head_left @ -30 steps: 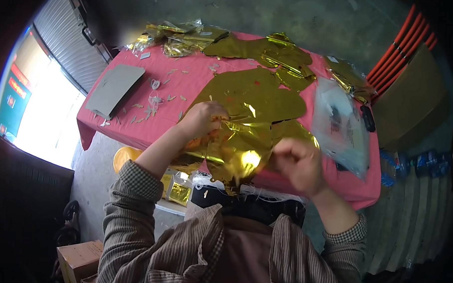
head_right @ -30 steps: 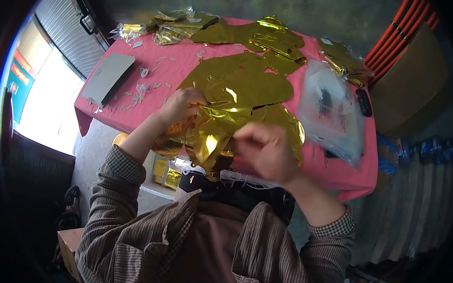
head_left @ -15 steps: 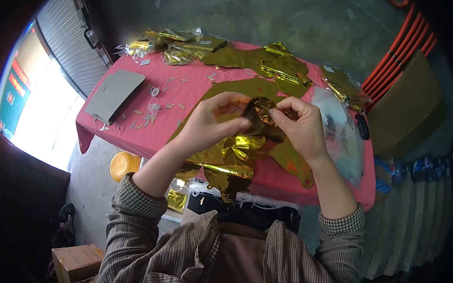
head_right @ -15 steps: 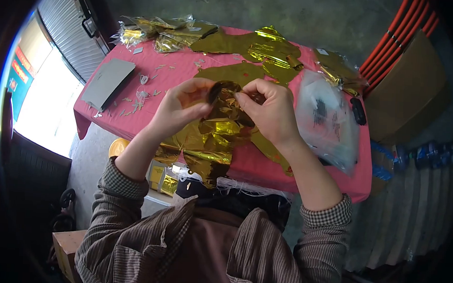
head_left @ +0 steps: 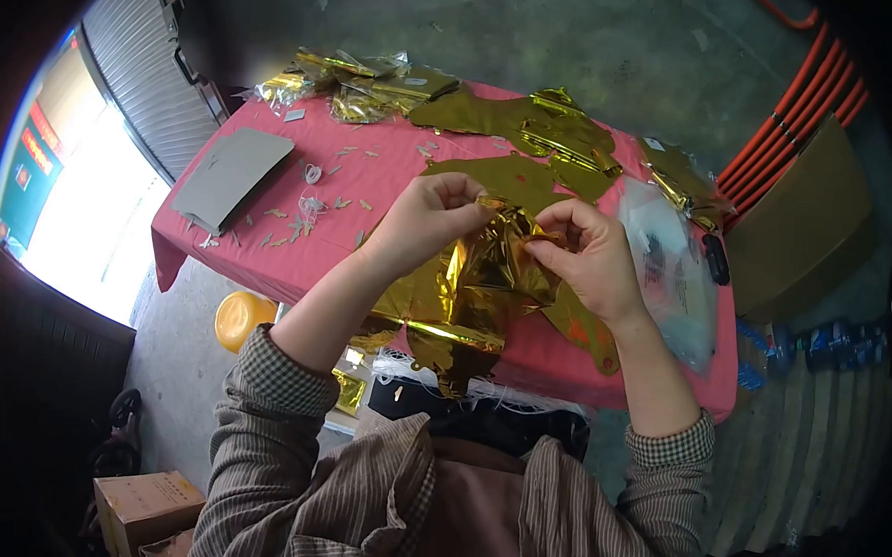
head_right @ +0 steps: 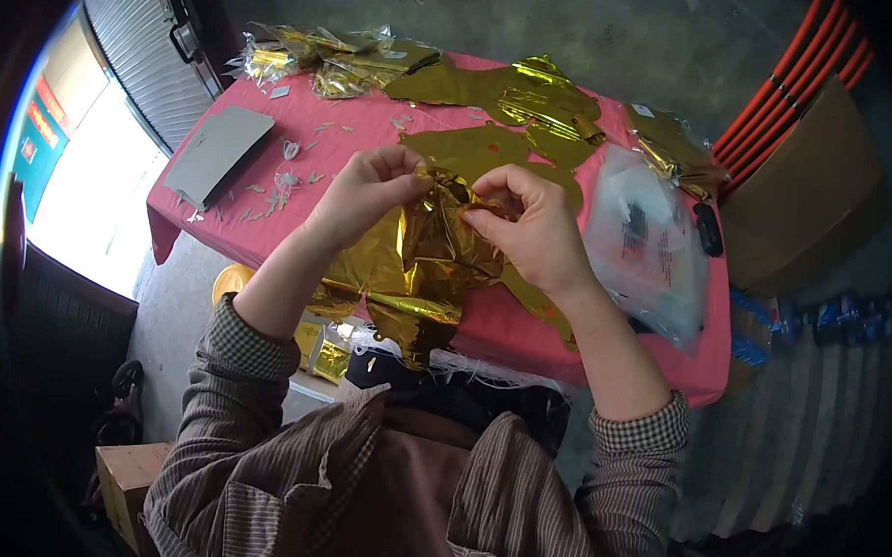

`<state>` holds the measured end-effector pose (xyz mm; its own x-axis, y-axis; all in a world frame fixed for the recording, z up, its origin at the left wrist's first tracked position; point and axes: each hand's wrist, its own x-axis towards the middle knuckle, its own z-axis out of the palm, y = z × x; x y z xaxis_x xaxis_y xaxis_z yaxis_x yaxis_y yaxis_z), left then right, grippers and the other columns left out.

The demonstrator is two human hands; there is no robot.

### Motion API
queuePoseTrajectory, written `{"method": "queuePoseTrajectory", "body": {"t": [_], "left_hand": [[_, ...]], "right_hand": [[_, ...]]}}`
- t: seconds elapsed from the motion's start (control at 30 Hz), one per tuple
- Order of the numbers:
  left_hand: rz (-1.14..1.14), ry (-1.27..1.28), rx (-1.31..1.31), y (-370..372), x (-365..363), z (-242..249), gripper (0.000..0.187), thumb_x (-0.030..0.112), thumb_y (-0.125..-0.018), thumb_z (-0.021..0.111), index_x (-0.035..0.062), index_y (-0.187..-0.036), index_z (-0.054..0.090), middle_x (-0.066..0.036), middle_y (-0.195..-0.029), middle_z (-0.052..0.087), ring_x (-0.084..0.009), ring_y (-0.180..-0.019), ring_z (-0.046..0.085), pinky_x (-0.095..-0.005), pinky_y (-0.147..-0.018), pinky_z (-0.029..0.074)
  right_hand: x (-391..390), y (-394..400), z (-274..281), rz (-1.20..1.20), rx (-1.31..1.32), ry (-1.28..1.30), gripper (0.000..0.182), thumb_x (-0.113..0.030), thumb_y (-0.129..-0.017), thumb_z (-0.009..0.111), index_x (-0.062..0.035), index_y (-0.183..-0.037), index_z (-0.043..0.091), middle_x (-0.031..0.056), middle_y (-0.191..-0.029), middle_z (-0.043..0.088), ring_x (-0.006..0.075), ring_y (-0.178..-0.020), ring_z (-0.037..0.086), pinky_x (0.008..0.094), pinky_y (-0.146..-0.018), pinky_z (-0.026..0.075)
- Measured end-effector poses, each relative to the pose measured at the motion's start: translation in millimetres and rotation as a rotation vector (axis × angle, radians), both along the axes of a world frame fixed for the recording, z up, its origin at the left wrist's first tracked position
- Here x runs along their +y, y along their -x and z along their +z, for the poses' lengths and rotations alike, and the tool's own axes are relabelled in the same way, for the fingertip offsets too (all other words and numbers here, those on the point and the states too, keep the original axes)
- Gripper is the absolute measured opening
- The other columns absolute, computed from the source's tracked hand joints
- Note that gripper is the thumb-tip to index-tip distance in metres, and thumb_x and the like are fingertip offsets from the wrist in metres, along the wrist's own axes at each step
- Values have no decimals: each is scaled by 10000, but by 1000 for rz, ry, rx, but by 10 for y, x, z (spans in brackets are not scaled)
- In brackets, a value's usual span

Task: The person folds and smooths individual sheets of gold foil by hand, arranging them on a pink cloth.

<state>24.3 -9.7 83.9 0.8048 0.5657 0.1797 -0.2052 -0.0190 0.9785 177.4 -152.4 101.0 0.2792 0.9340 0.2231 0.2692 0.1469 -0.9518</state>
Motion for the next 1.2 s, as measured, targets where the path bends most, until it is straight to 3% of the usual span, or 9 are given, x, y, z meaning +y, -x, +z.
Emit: {"method": "queuePoseTrajectory", "body": {"t": [0.1,0.67,0.87,0.9,0.93,1.0,1.07,1.13,1.2], "left_hand": [[-48,-66,109,-2,-21,32,161,146,-853,622,-13,-878,631,-16,-791,638,-48,-701,567,-201,-644,458],[-119,18,3,-25,-61,-44,98,96,-819,656,17,-861,617,-5,-822,637,-63,-745,570,-219,-687,463],[-104,62,12,19,-44,-29,115,102,-845,618,26,-931,613,3,-838,625,-64,-768,570,-219,-710,463],[-82,64,30,37,-59,-7,157,154,-850,626,17,-922,601,27,-781,597,-41,-691,537,-186,-630,437],[-98,61,27,34,-56,-17,157,154,-850,626,17,-922,601,27,-781,597,-41,-691,537,-186,-630,437],[-57,218,-4,37,-27,-70,135,113,-861,591,33,-969,607,-7,-863,622,-85,-756,578,-239,-712,472],[-82,254,-38,30,8,-73,143,103,-861,590,31,-983,607,-16,-894,630,-98,-796,590,-253,-737,476],[-60,323,-79,21,-2,-23,159,109,-861,593,30,-998,608,-33,-929,636,-108,-826,599,-259,-758,477],[-73,308,-74,7,-15,17,146,137,-860,605,31,-960,613,-2,-881,629,-70,-793,582,-226,-721,468]], "right_hand": [[9,-13,-16,36,-6,-8,190,72,-778,617,-3,-944,565,13,-859,612,57,-797,584,199,-701,487],[-21,-5,-47,88,144,-1,224,88,-779,589,13,-989,569,15,-906,613,56,-829,574,208,-761,477],[-74,-31,-52,49,39,0,271,51,-761,634,-6,-1015,560,26,-938,613,74,-861,581,214,-774,466],[-85,-24,-87,11,-116,-15,262,32,-753,652,-6,-997,566,16,-914,613,63,-833,574,209,-748,459],[-97,10,-101,-25,-269,-26,255,12,-745,670,-7,-980,571,6,-891,614,53,-805,568,203,-722,453],[-151,83,-19,-71,-156,39,217,-10,-741,684,-7,-932,580,-10,-820,606,38,-760,546,201,-688,441],[-137,31,-88,-125,-360,-7,172,-10,-752,675,-8,-895,581,-15,-759,588,30,-722,519,198,-663,433],[-146,4,-88,-116,-330,-4,174,-25,-758,686,-2,-890,574,-24,-776,578,31,-715,509,198,-645,426],[-161,31,-34,4,-48,5,153,-109,-822,656,0,-898,579,-32,-808,573,27,-729,494,192,-643,413]]}}
